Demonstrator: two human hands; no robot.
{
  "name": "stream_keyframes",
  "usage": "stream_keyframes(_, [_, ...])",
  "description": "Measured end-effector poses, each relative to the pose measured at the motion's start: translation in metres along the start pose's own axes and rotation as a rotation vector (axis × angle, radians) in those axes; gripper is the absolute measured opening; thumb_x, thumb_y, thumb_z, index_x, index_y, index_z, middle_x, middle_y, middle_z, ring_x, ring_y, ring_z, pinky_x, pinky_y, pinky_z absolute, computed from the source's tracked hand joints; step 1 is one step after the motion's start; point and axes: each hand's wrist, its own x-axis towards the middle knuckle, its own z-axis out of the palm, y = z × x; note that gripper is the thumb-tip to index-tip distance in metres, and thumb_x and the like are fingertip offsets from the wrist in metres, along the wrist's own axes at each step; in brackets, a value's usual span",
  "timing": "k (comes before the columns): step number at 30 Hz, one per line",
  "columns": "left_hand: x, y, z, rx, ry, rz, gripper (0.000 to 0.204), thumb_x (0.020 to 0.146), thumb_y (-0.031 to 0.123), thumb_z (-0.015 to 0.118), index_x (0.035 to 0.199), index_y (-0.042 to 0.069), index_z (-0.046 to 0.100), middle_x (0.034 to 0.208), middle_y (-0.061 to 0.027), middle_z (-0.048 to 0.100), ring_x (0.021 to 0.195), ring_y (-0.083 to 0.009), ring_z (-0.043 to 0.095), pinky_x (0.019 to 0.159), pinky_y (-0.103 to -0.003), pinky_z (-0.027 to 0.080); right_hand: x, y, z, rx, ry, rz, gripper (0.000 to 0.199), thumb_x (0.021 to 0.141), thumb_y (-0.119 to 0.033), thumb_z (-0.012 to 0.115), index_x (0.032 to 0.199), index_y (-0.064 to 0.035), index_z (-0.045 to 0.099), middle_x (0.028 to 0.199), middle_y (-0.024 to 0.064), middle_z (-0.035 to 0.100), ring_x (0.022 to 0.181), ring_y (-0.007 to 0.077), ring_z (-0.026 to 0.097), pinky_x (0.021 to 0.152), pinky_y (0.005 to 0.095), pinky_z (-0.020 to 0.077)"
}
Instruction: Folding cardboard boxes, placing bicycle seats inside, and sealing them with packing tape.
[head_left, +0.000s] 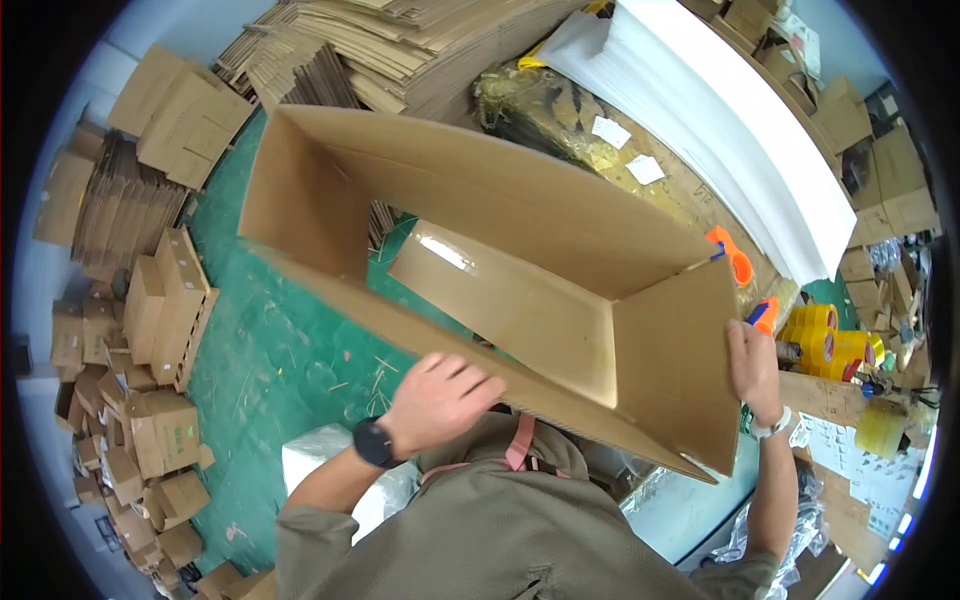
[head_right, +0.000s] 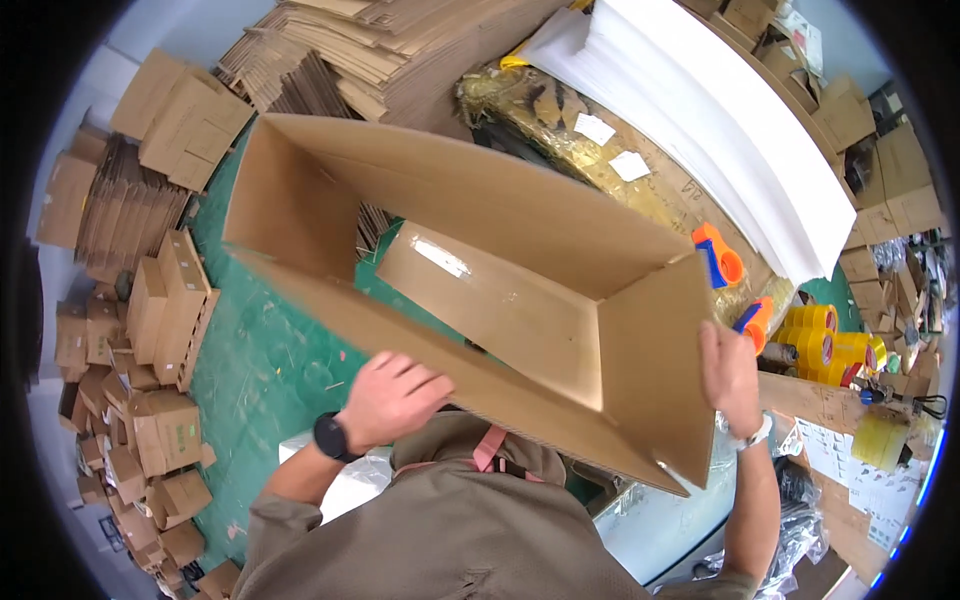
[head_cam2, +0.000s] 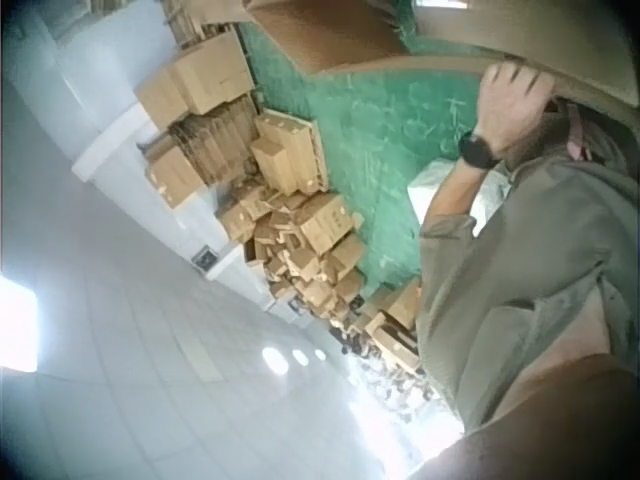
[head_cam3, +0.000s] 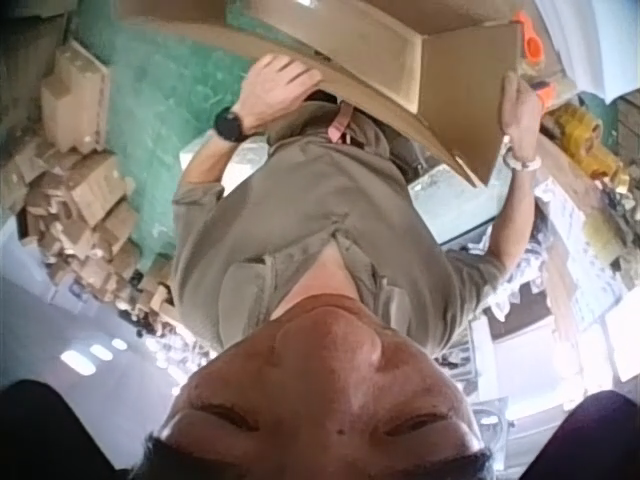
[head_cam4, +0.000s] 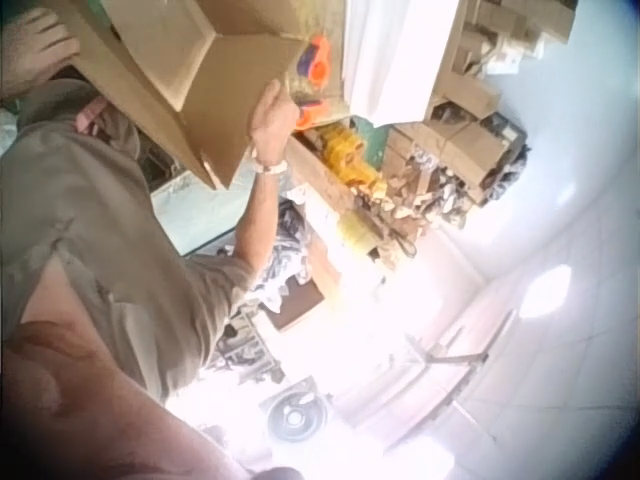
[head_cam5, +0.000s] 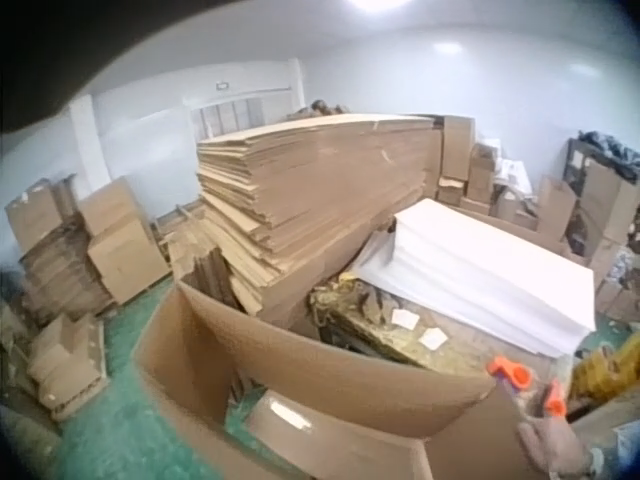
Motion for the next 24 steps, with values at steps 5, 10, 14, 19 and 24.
stream_keyframes(5, [-0.019, -0.039, -0.004, -0.144, -0.161, 0.016, 0.023, 0.077, 0.026, 0.071, 0.095, 0.013, 0.066, 0.089, -0.0009, 0.062, 0.086, -0.0216, 0.061, 0.074, -0.035, 0.049, -0.024, 0.054, 0.049, -0.006, 0.288, 0.24, 0.043, 0.1, -0.028, 0.05, 0.08, 0.0094, 0.054, 0.063, 0.0241, 0.045, 0.056, 0.0194, 0.04, 0.055, 0.0425, 0.0377])
stream_keyframes(10, [0.015, -0.183, -0.072, -0.099, 0.16, -0.296, 0.031, 0.077, 0.02, 0.074, 0.102, 0.005, 0.065, 0.107, -0.0165, 0.063, 0.101, -0.0362, 0.06, 0.086, -0.045, 0.05, -0.056, 0.036, 0.068, 0.106, 0.494, 0.507, 0.043, 0.1, -0.03, 0.051, 0.085, 0.0099, 0.059, 0.063, 0.0205, 0.048, 0.058, 0.0174, 0.042, 0.058, 0.0396, 0.0408])
stream_keyframes(14, [-0.017, -0.402, -0.101, 0.454, 0.068, -0.937, 0.066, 0.094, 0.044, 0.06, 0.132, -0.008, 0.05, 0.129, -0.0235, 0.056, 0.112, -0.0333, 0.058, 0.099, -0.038, 0.043, -0.048, 0.051, 0.056, 0.049, 0.48, 0.688, 0.045, 0.101, -0.032, 0.05, 0.09, 0.0103, 0.062, 0.066, 0.0145, 0.058, 0.064, 0.0142, 0.048, 0.062, 0.0355, 0.044])
stream_keyframes(19, [0.006, -0.462, -0.075, -0.829, -0.168, -1.025, 0.073, 0.099, 0.05, 0.05, 0.145, -0.006, 0.036, 0.136, -0.016, 0.054, 0.117, -0.0207, 0.055, 0.103, -0.032, 0.041, -0.022, 0.042, 0.086, 0.282, 0.545, 0.599, 0.045, 0.101, -0.036, 0.05, 0.114, 0.0058, 0.06, 0.095, 0.0142, 0.066, 0.084, 0.0187, 0.058, 0.08, 0.0334, 0.0476])
stream_keyframes(24, [0.08, -0.39, -0.019, -0.652, -0.255, -0.578, 0.079, 0.099, 0.05, 0.048, 0.147, -0.009, 0.027, 0.149, -0.0201, 0.039, 0.134, -0.0284, 0.04, 0.111, -0.041, 0.034, 0.017, 0.013, 0.187, -0.305, 0.158, 0.612, 0.068, 0.098, -0.044, 0.047, 0.145, 0.0034, 0.035, 0.147, 0.0312, 0.031, 0.138, 0.0464, 0.026, 0.116, 0.0518, 0.0229])
